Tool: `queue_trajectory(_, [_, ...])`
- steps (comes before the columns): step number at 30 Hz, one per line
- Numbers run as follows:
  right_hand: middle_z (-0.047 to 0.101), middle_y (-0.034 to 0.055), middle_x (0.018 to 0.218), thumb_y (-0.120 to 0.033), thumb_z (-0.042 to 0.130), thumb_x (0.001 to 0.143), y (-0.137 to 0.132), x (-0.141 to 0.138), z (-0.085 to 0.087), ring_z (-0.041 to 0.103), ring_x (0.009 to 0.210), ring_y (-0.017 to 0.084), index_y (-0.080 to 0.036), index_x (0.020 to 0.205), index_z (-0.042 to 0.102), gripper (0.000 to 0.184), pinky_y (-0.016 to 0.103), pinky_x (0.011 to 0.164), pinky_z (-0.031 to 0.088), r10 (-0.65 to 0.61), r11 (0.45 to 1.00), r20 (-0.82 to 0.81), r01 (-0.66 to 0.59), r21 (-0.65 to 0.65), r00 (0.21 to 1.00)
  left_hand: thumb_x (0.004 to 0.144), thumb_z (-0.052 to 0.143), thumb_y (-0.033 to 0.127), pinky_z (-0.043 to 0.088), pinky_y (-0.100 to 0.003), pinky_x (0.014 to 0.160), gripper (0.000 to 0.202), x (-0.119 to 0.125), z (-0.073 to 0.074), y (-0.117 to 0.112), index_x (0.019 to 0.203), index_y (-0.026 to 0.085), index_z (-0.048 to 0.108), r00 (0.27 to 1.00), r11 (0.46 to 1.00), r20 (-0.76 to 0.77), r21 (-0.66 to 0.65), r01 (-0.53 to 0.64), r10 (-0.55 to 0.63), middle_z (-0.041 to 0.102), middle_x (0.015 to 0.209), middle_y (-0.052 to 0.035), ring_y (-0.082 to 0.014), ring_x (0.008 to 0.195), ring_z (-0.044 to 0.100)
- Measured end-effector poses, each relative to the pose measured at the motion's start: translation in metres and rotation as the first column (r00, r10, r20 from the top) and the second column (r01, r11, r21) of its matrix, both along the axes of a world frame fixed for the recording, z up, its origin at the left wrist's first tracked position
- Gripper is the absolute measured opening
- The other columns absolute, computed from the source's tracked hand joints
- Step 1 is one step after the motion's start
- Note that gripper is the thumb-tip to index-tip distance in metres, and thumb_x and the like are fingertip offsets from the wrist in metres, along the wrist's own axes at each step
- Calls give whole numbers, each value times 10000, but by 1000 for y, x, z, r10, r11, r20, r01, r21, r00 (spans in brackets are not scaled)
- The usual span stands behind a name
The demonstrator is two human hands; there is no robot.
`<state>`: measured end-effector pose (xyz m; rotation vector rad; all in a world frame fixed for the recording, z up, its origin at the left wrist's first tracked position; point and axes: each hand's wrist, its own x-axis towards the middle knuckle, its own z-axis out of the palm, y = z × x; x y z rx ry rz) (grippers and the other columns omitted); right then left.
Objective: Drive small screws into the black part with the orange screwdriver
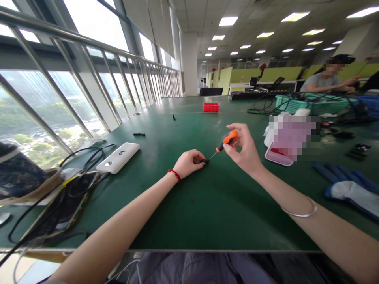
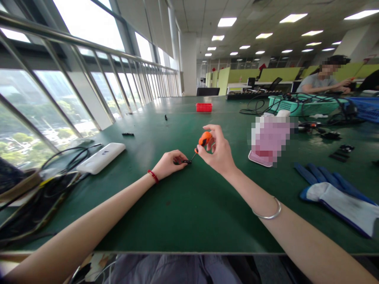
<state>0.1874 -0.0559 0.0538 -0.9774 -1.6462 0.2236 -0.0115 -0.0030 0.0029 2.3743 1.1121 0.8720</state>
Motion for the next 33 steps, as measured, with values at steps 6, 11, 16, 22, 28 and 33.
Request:
queue_trajectory(6, [460,-60,567,-344,581,763,-4,0,2,464,483,101,-215,879,553,175,254,553,393,-22,999,20,23,-44,1000,723,624,234,466,-226,611,128,-1,-1,1,814,166,683,1000,1000,-8,8,21,-21,629,783,-20,-111,644,548])
queue_trajectory(11, [541,-28,740,-264,597,708,-1,0,0,503,593,117,-224,1073,470,388,242,543,398,42,998,4,-42,38,999,719,628,222,465,-223,605,120,0,0,1,806,160,683,1000,1000,-1,2,10,-10,627,767,-19,-107,632,546])
queue_trajectory(16, [403,-92,489,-330,611,732,-5,-2,1,392,432,94,-215,952,529,262,247,508,349,-85,995,60,88,-37,995,720,627,219,466,-223,609,118,0,1,0,807,163,685,1000,1000,-8,5,16,-16,625,767,-18,-109,637,547])
queue_trajectory(22, [520,-31,706,-255,588,716,-3,-2,0,490,577,115,-209,1056,493,356,243,539,393,25,998,10,-26,50,1000,720,629,220,460,-224,600,120,0,1,-1,806,157,685,1000,1000,-4,7,15,-15,624,767,-19,-107,627,542])
queue_trajectory(28, [451,-73,520,-358,608,739,-3,-2,1,457,473,109,-208,957,539,273,257,549,386,-118,991,29,120,-62,993,715,633,211,461,-218,608,118,0,0,0,810,161,683,1000,1000,-4,8,17,-17,625,769,-13,-103,635,544])
queue_trajectory(33, [504,-48,647,-280,593,729,-3,-4,0,481,541,108,-218,1033,511,321,239,535,396,12,1000,-12,-12,2,1000,718,630,211,460,-222,605,116,0,0,0,807,159,682,1000,1000,1,9,13,-13,622,767,-14,-103,629,543])
